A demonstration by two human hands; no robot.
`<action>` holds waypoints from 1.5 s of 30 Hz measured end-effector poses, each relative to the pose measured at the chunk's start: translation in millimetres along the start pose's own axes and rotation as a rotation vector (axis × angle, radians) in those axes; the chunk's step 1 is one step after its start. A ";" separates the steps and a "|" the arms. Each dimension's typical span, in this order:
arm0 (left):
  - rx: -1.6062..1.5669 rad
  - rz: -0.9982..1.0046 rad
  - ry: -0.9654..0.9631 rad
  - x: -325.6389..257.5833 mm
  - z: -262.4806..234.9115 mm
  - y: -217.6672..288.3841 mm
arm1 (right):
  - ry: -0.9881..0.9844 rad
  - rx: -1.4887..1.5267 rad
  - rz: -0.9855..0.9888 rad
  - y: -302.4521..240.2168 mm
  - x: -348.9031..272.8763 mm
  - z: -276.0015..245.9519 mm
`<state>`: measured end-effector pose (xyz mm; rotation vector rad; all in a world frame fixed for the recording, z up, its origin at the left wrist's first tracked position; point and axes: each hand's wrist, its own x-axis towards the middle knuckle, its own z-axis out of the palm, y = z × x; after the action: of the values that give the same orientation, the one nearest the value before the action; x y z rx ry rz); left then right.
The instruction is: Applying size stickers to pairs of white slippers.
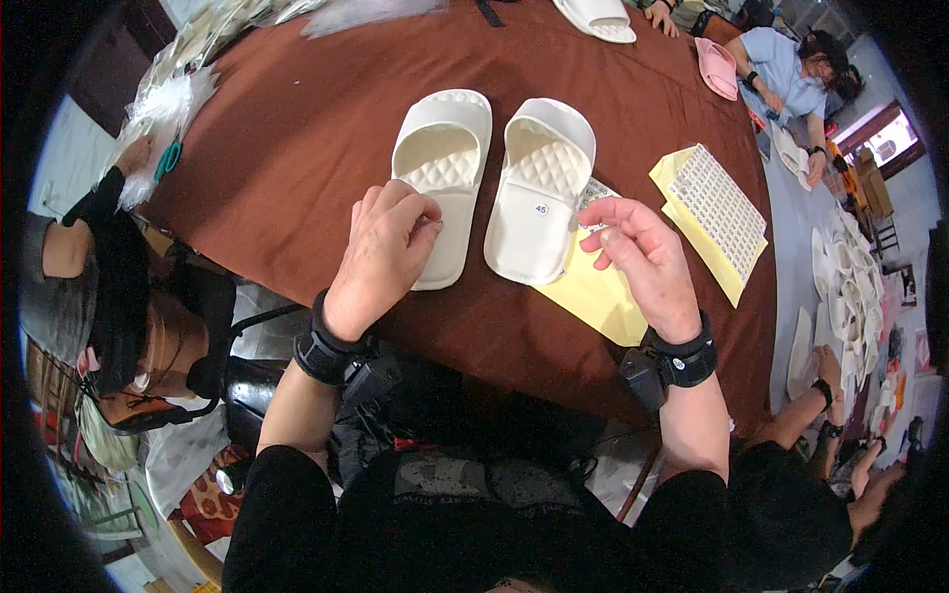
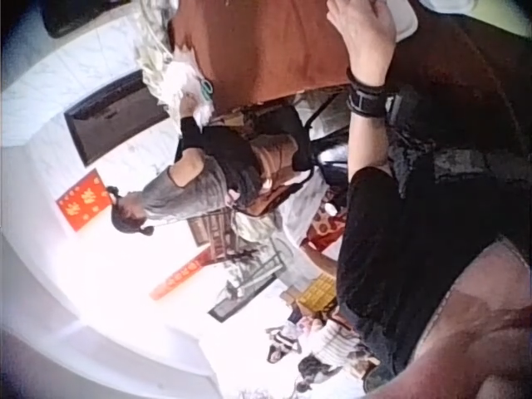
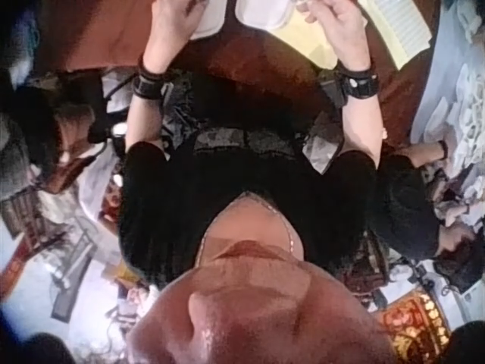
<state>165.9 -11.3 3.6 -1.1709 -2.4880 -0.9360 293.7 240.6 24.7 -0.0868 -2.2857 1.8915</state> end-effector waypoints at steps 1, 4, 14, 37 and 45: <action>-0.001 -0.021 -0.007 1.4 0.8 -0.2 | 0.004 0.004 0.002 -0.3 -0.2 0.0; -0.016 -0.045 -0.018 6.4 2.8 -2.7 | -0.005 -0.003 0.003 -0.4 -0.2 0.4; -0.023 -0.086 -0.104 13.3 3.6 -5.9 | -0.003 0.022 -0.006 -0.4 -1.5 -1.1; -0.057 -0.107 -0.187 15.7 -0.2 -5.3 | 0.012 -0.003 -0.010 -0.4 -1.7 -1.5; 0.063 0.004 -0.104 12.1 5.7 -7.0 | 0.005 0.016 -0.033 -0.2 -2.5 -2.0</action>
<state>153.1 -3.6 1.6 -1.2341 -2.5748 -0.8087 296.6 242.1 25.1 -0.0520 -2.2541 1.8913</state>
